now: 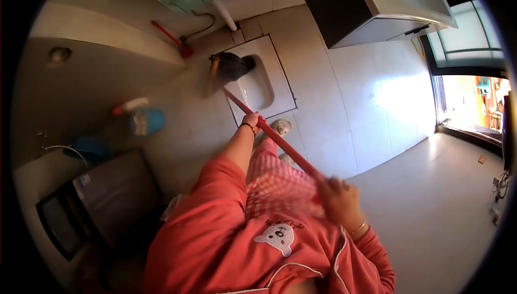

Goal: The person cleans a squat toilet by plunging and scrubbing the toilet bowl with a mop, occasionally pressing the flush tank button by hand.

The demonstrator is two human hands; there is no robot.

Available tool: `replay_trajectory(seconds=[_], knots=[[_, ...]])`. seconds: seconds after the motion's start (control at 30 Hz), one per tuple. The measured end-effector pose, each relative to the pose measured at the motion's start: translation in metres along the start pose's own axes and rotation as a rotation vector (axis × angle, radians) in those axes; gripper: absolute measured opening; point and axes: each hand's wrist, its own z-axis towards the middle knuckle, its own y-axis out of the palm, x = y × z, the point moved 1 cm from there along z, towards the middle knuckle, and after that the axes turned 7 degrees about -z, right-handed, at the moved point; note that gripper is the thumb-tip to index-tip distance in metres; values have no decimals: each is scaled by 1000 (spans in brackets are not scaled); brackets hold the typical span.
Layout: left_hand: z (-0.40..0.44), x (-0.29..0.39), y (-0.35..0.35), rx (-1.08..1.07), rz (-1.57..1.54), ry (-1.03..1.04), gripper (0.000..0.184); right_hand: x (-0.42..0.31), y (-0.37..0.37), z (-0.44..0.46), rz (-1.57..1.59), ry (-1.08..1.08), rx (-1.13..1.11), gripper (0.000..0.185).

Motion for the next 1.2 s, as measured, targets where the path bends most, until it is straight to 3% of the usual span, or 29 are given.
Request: replay_trajectory(seconds=[0.17, 0.3, 0.37, 0.57, 0.9, 0.93, 1.03, 1.2], knots=[[-6, -66, -20, -98, 179, -199, 13, 23, -16, -44, -30, 4, -150, 40], [-81, -123, 17, 1, 102, -177, 17, 53, -63, -75, -83, -17, -154, 39], [-85, -152, 25, -6, 36, -307, 17, 64, -92, -78, -135, 2, -194, 39], [-140, -168, 74, -23, 17, -578, 6, 68, -156, -73, -196, 173, -92, 38], [-214, -182, 165, -153, 144, -592, 5, 118, -208, -129, -143, 327, 84, 50], [-202, -194, 166, -296, 170, -617, 6, 123, -212, -134, -133, 338, 83, 50], [-219, -221, 198, -206, 145, -600, 10, 145, -213, -153, -101, 470, 50, 47], [-169, -307, 228, -180, 182, -580, 12, 230, -192, -166, -113, 379, 63, 41]])
